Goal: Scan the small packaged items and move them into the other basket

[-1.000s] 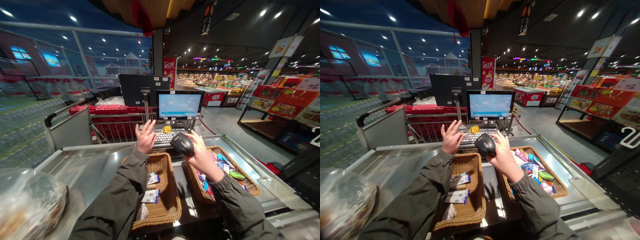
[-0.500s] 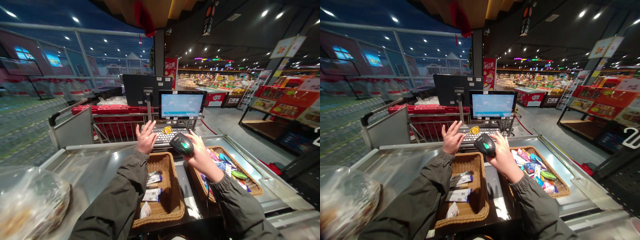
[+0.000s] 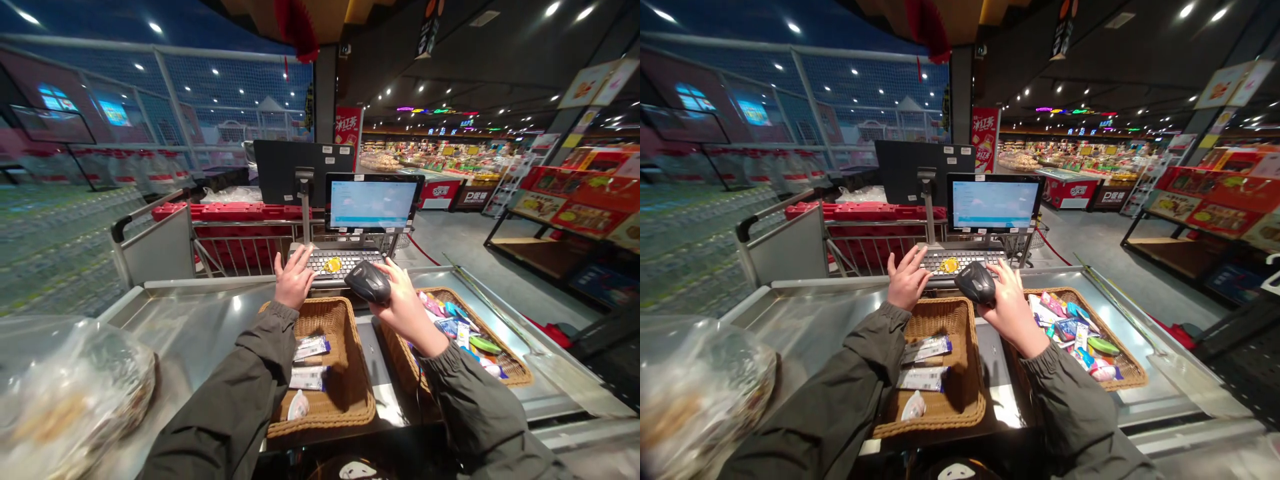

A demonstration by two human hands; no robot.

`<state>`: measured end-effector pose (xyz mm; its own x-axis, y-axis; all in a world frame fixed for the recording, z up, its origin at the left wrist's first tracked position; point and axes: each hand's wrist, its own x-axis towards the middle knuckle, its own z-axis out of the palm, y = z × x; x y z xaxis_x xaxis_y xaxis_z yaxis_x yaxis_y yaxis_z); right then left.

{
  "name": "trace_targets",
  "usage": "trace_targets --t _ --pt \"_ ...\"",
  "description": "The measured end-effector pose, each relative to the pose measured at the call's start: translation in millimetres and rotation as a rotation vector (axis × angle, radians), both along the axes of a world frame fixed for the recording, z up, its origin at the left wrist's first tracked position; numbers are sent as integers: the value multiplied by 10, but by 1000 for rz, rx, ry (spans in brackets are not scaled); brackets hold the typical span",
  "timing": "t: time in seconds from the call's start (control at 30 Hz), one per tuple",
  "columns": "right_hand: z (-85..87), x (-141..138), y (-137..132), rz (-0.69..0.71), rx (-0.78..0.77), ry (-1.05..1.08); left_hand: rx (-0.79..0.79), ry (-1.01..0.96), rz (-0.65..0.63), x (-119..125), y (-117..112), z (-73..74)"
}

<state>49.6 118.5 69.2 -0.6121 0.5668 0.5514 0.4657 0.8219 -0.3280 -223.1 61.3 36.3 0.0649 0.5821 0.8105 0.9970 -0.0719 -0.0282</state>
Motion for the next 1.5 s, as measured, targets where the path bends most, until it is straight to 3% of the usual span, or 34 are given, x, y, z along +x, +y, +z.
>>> trace_targets --t 0.5,1.17,1.3,1.37,1.5 --pt "-210 -125 30 19 -34 -40 -294 16 77 -171 -223 -759" --pt "-367 -199 102 6 -73 -21 -725 210 -33 -176 -239 -1782" --pt "-377 -64 164 -35 -88 1 -787 199 -58 -121 -250 -1731" --pt "-373 59 225 -62 -83 23 -754 179 -88 -14 -223 -1587" --pt "-312 386 355 -133 -65 101 -633 154 -188 386 -35 -1157"
